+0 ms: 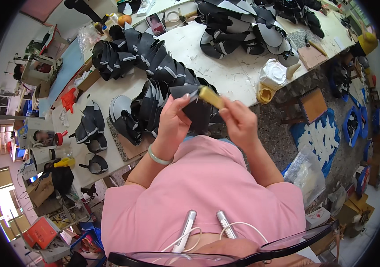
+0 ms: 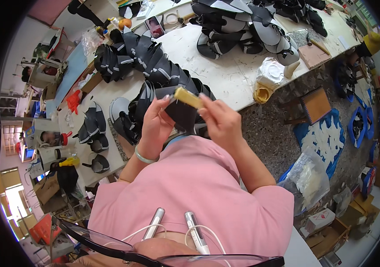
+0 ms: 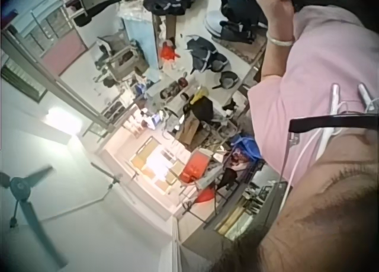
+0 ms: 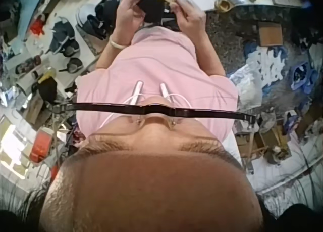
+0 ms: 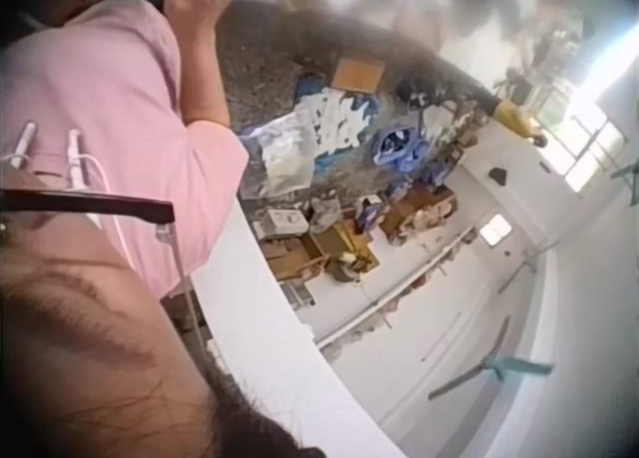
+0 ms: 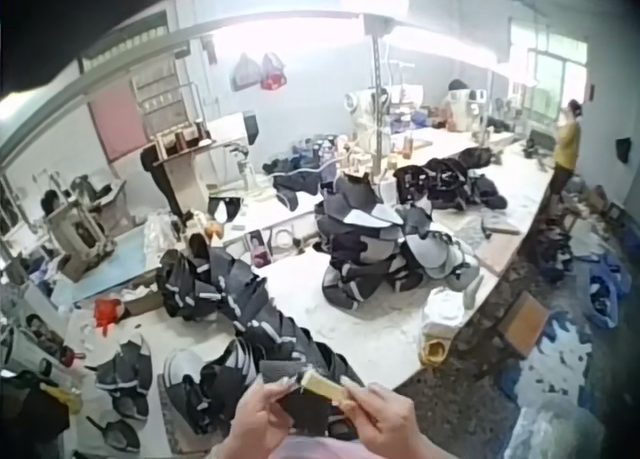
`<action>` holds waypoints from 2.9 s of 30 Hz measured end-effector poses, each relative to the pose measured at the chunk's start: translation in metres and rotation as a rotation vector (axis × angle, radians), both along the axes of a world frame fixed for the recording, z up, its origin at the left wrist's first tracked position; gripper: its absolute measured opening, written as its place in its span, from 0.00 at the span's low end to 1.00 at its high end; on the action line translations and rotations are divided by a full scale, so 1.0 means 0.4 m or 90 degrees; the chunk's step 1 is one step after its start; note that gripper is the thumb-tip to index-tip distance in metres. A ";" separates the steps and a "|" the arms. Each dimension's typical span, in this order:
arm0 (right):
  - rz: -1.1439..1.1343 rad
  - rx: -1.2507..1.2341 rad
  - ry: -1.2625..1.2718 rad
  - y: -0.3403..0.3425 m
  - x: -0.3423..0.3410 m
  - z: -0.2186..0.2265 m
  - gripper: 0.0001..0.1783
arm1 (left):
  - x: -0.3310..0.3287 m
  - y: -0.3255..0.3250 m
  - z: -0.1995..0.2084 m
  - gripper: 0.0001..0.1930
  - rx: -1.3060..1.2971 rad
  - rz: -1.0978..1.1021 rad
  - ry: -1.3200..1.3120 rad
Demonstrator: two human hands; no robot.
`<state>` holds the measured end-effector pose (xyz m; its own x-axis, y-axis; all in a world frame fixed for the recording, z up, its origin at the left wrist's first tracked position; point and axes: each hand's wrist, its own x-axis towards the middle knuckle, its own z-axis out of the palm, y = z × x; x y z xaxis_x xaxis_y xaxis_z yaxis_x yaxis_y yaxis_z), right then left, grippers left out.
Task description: The person applies adhesive to shoe upper components using a brush and presses the glued edges by hand before setting each piece aside.
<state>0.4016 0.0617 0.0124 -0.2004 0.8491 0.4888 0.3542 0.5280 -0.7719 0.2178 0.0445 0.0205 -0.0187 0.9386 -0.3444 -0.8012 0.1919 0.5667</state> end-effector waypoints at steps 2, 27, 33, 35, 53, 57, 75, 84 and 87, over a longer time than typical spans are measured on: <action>0.000 -0.032 -0.075 0.010 0.005 -0.029 0.14 | 0.010 -0.011 0.016 0.14 0.055 -0.003 0.037; -0.007 0.012 -0.117 0.080 -0.036 -0.078 0.15 | -0.057 -0.026 -0.011 0.19 0.140 0.006 0.257; 0.076 -0.001 -0.085 0.051 -0.073 -0.022 0.14 | -0.089 -0.011 -0.017 0.17 0.080 0.010 0.109; 0.014 0.001 -0.124 0.099 -0.063 -0.061 0.15 | -0.103 -0.011 -0.003 0.15 0.048 -0.020 0.050; 0.031 0.009 -0.209 0.182 -0.120 -0.107 0.15 | -0.233 -0.035 -0.066 0.12 0.078 0.105 -0.135; 0.044 -0.226 -0.084 0.190 -0.067 -0.129 0.15 | -0.400 -0.072 -0.093 0.13 0.251 0.206 -0.177; 0.132 -0.380 -0.139 0.169 -0.039 -0.221 0.17 | -1.129 -0.140 -0.484 0.28 -0.127 0.942 -0.080; 0.128 -0.416 -0.143 0.153 -0.050 -0.233 0.16 | -0.734 -0.283 -0.526 0.27 -0.328 0.491 0.561; 0.135 -0.421 -0.114 0.141 -0.053 -0.236 0.16 | -0.619 -0.306 -0.485 0.39 -0.458 0.268 0.671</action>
<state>0.3803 0.1180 -0.0820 -0.4234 0.8898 -0.1705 0.4471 0.0415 -0.8935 -0.0298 -0.0779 -0.1733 -0.8189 0.4137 -0.3977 -0.1201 0.5541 0.8237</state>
